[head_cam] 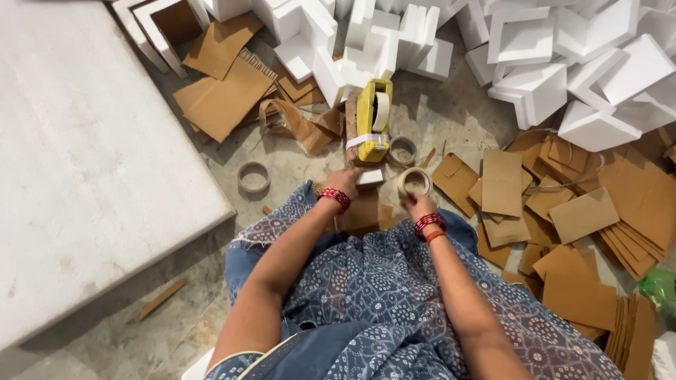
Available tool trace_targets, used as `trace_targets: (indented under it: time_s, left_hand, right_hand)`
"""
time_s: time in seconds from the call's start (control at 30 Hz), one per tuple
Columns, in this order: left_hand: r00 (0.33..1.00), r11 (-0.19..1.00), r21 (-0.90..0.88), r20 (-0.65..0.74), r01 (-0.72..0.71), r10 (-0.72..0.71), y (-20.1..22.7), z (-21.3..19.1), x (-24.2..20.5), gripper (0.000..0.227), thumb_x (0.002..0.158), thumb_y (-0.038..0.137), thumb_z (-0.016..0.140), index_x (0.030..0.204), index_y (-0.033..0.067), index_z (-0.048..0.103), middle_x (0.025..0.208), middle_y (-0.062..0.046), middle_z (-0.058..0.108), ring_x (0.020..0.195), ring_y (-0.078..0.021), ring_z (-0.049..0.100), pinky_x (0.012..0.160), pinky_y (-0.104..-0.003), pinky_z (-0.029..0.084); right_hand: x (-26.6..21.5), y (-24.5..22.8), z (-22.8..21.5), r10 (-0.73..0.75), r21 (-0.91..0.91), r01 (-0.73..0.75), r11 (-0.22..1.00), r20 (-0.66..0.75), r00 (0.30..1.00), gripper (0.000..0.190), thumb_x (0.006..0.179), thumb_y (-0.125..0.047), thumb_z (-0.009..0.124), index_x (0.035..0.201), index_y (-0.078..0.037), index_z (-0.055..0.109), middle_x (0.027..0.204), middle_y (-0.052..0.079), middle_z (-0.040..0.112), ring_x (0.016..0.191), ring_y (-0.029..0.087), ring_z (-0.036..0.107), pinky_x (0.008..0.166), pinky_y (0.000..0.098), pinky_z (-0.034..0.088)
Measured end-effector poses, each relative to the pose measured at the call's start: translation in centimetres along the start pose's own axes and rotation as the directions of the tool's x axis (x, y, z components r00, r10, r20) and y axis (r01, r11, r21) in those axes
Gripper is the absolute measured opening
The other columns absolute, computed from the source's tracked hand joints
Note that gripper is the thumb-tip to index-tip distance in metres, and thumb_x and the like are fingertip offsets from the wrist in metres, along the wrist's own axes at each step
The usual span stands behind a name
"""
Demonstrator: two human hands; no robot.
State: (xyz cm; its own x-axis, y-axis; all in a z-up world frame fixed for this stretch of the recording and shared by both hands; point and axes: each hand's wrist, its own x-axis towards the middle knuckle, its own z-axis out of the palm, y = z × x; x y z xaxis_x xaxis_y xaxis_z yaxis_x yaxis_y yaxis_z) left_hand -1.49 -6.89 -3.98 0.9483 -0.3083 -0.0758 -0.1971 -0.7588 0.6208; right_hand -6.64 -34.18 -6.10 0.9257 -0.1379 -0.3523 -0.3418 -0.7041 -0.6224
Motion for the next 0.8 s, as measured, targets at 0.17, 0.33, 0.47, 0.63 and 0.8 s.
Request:
trace_targets:
  time_s: [0.17,0.33,0.47,0.63,0.8]
  left_hand:
    - [0.997,0.999,0.031,0.066,-0.031,0.029,-1.7,2.6,2.5,0.050,0.076,0.008,0.068,0.124,0.0205,0.069,0.111,-0.012,0.074,0.104,-0.0336,0.070,0.087,-0.047,0.054]
    - [0.992,0.980,-0.160,-0.064,-0.122,0.113,-4.6,4.4,2.5,0.047,0.069,0.001,0.070,0.114,0.0143,0.074,0.108,-0.015,0.074,0.101,-0.0375,0.070,0.092,-0.044,0.056]
    - [0.995,0.975,-0.206,-0.071,-0.085,0.071,-3.6,3.1,2.0,0.044,0.069,0.001,0.071,0.110,0.0146,0.075,0.108,-0.014,0.074,0.103,-0.0365,0.070,0.095,-0.044,0.056]
    - [0.996,0.996,-0.094,-0.086,0.005,-0.013,-1.2,2.4,0.8,0.051,0.067,0.000,0.074,0.113,0.0200,0.075,0.112,-0.005,0.074,0.111,-0.0326,0.063,0.100,-0.051,0.043]
    - [0.999,0.997,-0.069,-0.013,0.033,-0.034,-1.0,2.4,1.1,0.058,0.070,-0.002,0.069,0.122,0.0229,0.073,0.117,-0.001,0.073,0.116,-0.0295,0.062,0.099,-0.049,0.044]
  right_hand:
    - [2.1,-4.9,0.2,-0.440,0.254,0.427,0.868,-0.005,0.898,0.046,0.099,-0.023,0.065,0.143,-0.010,0.055,0.139,0.013,0.065,0.125,0.021,0.062,0.100,0.0320,0.048]
    - [2.3,-4.3,4.2,-0.426,0.195,0.440,0.877,-0.107,0.898,0.042,0.104,-0.022,0.068,0.144,-0.014,0.062,0.142,0.011,0.067,0.130,0.020,0.064,0.107,0.0305,0.050]
    - [3.7,-3.1,4.3,-0.358,0.571,0.290,0.768,0.009,0.933,0.059,0.099,-0.013,0.069,0.154,-0.009,0.048,0.148,0.010,0.062,0.131,0.017,0.060,0.106,0.0301,0.049]
    - [3.3,-2.8,6.5,-0.421,0.660,0.373,0.652,-0.094,0.902,0.074,0.096,0.006,0.063,0.162,-0.004,0.031,0.161,0.012,0.047,0.144,0.018,0.047,0.118,0.0296,0.039]
    - [1.7,-4.7,7.5,-0.381,0.548,0.441,0.711,-0.228,0.896,0.084,0.085,0.013,0.055,0.162,-0.005,0.028,0.164,0.013,0.042,0.152,0.021,0.039,0.123,0.0314,0.030]
